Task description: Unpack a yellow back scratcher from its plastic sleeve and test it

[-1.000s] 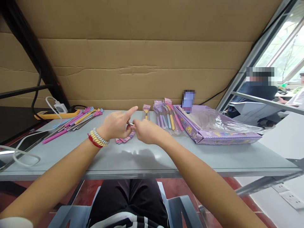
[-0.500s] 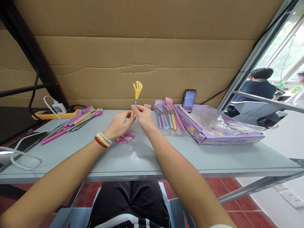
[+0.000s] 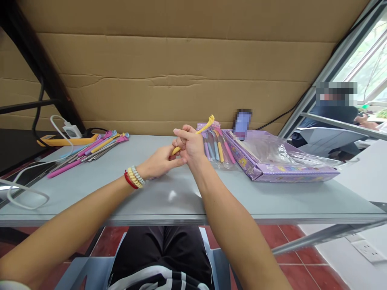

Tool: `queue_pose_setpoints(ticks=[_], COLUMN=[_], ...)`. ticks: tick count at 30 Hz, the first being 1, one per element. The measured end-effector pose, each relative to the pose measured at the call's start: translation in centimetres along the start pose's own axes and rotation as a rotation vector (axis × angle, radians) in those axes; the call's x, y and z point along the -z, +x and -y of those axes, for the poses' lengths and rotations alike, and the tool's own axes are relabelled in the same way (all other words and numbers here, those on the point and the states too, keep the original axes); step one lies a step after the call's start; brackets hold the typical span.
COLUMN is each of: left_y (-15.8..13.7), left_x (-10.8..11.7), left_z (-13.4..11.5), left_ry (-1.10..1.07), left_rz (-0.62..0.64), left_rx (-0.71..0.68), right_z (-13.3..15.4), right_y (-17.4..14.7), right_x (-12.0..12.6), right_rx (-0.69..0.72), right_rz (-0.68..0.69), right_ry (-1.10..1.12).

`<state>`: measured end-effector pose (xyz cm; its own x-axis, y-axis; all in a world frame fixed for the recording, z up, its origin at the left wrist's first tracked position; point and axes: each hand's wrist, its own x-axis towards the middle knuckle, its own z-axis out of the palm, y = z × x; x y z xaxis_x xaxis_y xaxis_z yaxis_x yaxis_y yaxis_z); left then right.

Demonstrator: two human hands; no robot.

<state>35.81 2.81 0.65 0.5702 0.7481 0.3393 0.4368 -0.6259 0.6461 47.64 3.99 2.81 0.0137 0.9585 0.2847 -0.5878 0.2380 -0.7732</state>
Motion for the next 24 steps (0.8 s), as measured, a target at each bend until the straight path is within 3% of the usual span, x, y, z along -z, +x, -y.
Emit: queue_pose_setpoints(ticks=[4, 10, 14, 20, 24], left_y=[0.5, 0.4, 0.5, 0.6, 0.3], left_x=[0.3, 0.6, 0.7, 1.2, 1.8], left_z=[-0.3, -0.4, -0.7, -1.4, -2.6], left_ry=[0.033, 0.206, 0.282, 0.31, 0.147], left_rz=[-0.04, -0.117, -0.147, -0.174, -0.065], left_rx=[0.014, 0.175, 0.206, 0.124, 0.078], right_z=[0.0, 0.2, 0.8, 2.2, 2.8], right_y=[-0.5, -1.2, -1.3, -1.8, -3.0], right_x=[-0.3, -1.2, -1.7, -2.2, -3.2], right_rx=[0.087, 0.092, 0.134, 0.234, 0.279], right_rz=[-0.021, -0.146, -0.212, -0.212, -0.21], right_ry=[-0.045, -0.025, 0.01, -0.059, -0.056])
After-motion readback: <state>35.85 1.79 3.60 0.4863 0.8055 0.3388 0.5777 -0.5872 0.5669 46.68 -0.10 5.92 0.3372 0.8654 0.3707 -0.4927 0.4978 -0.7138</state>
